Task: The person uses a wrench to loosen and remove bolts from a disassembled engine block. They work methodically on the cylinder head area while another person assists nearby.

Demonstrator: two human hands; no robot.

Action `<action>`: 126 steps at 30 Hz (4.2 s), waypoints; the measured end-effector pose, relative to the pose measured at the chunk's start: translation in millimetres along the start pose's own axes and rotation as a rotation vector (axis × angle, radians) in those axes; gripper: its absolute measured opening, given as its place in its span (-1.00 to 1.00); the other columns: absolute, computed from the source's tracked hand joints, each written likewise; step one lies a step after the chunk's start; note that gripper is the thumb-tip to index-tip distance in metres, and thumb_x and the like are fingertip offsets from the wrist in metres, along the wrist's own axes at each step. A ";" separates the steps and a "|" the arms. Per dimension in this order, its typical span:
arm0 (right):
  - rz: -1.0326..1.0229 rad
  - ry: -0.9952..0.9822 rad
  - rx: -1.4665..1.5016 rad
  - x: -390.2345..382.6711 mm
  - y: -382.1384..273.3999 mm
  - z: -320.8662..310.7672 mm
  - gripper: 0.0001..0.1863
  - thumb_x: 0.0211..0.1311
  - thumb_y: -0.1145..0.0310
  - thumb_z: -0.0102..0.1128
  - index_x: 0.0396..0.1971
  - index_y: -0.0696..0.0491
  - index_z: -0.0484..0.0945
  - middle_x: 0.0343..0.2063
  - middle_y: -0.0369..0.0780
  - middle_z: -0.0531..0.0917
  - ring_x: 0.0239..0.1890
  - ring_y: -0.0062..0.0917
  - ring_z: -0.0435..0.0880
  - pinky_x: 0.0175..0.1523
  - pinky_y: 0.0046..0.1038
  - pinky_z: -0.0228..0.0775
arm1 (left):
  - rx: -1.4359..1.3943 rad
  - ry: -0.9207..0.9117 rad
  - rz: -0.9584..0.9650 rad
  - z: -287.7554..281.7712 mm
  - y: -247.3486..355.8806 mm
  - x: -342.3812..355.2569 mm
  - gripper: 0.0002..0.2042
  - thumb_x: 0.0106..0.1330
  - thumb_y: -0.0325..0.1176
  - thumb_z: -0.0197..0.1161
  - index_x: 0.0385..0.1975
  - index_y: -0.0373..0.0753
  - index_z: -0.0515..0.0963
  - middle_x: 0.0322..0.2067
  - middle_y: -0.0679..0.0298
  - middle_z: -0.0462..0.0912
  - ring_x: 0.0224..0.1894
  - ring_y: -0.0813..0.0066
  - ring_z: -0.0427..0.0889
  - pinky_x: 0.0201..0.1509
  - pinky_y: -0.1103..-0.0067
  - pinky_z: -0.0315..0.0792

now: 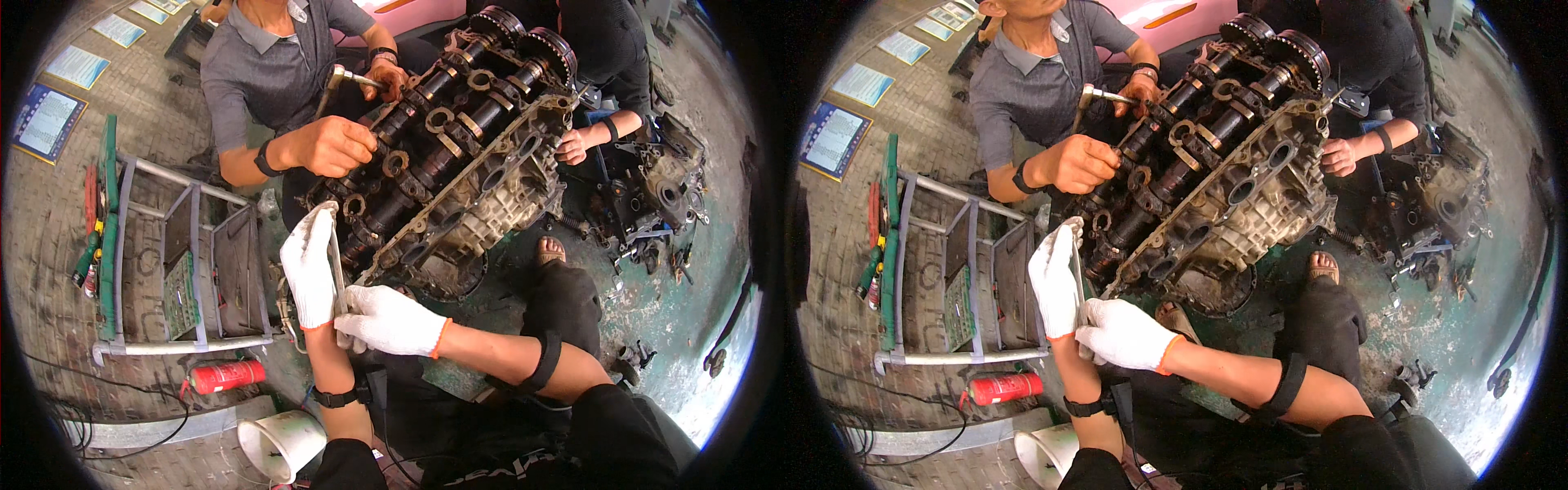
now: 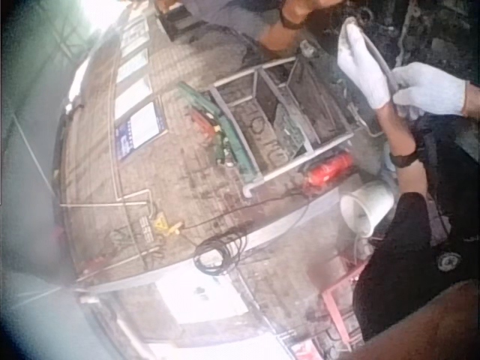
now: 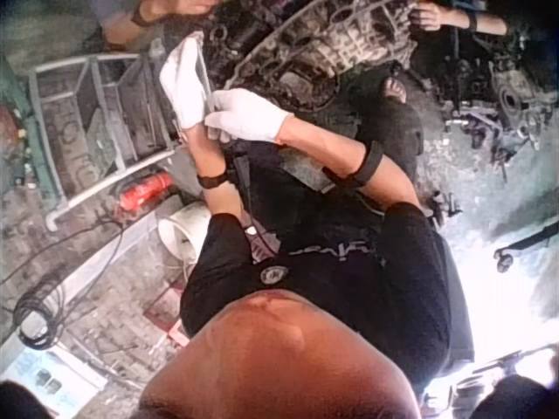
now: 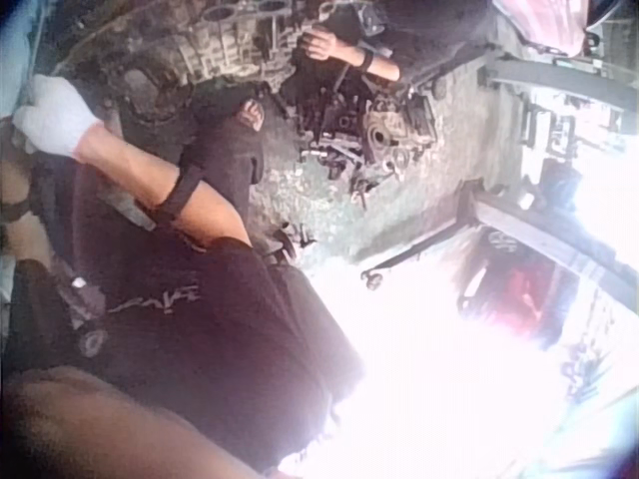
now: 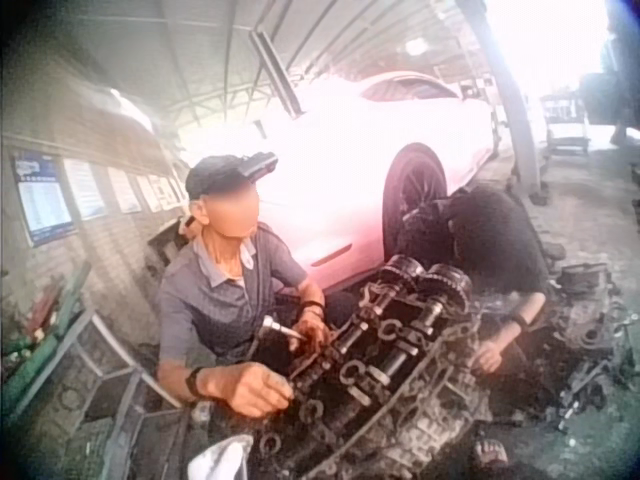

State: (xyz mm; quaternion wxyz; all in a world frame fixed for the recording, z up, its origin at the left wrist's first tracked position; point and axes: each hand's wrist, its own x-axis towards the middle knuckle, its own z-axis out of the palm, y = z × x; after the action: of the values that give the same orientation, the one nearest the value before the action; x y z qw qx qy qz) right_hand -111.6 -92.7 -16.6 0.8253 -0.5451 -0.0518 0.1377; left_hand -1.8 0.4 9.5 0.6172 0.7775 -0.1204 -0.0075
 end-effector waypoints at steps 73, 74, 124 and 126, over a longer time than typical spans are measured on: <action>0.133 0.185 0.088 -10.4 -17.8 -12.5 -0.77 0.33 0.42 0.15 -0.12 0.25 0.51 -0.43 -0.21 0.70 -0.47 -0.61 0.63 -0.31 -0.52 0.50 | 0.191 -0.092 0.017 4.4 -2.5 4.3 -0.70 0.40 -0.33 0.29 -0.06 -0.49 0.64 -0.17 0.13 0.76 -0.13 0.55 0.63 0.07 0.56 0.49; 0.064 0.175 0.031 -10.2 -15.5 -9.2 -0.75 0.30 0.41 0.17 -0.13 0.26 0.51 -0.45 -0.19 0.70 -0.47 -0.58 0.64 -0.29 -0.49 0.51 | 0.196 -0.095 0.023 3.9 -0.7 3.8 -0.70 0.40 -0.34 0.29 -0.06 -0.49 0.64 -0.16 0.13 0.76 -0.13 0.54 0.64 0.08 0.56 0.49; 0.045 0.030 -0.081 -0.4 -7.6 -4.8 -0.79 0.32 0.44 0.13 -0.14 0.24 0.52 -0.41 -0.20 0.71 -0.43 -0.60 0.65 -0.26 -0.54 0.52 | -0.022 0.031 -0.012 -3.5 0.5 -3.9 -0.74 0.43 -0.39 0.22 -0.03 -0.43 0.66 -0.10 0.20 0.73 -0.04 0.50 0.64 0.17 0.58 0.43; 0.015 -0.008 -0.079 -3.4 -12.8 -10.3 -0.80 0.32 0.46 0.14 -0.14 0.25 0.52 -0.41 -0.19 0.71 -0.44 -0.61 0.64 -0.26 -0.53 0.52 | -0.039 0.095 -0.041 -6.7 0.6 -4.3 -0.74 0.44 -0.38 0.23 -0.03 -0.43 0.66 -0.11 0.20 0.73 -0.05 0.50 0.64 0.16 0.57 0.43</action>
State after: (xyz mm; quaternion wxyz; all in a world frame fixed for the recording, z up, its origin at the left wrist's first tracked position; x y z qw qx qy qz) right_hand -110.3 -107.4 -8.9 0.8019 -0.5771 -0.0561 0.1440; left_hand -4.9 7.4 11.1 0.6368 0.7672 -0.0747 0.0145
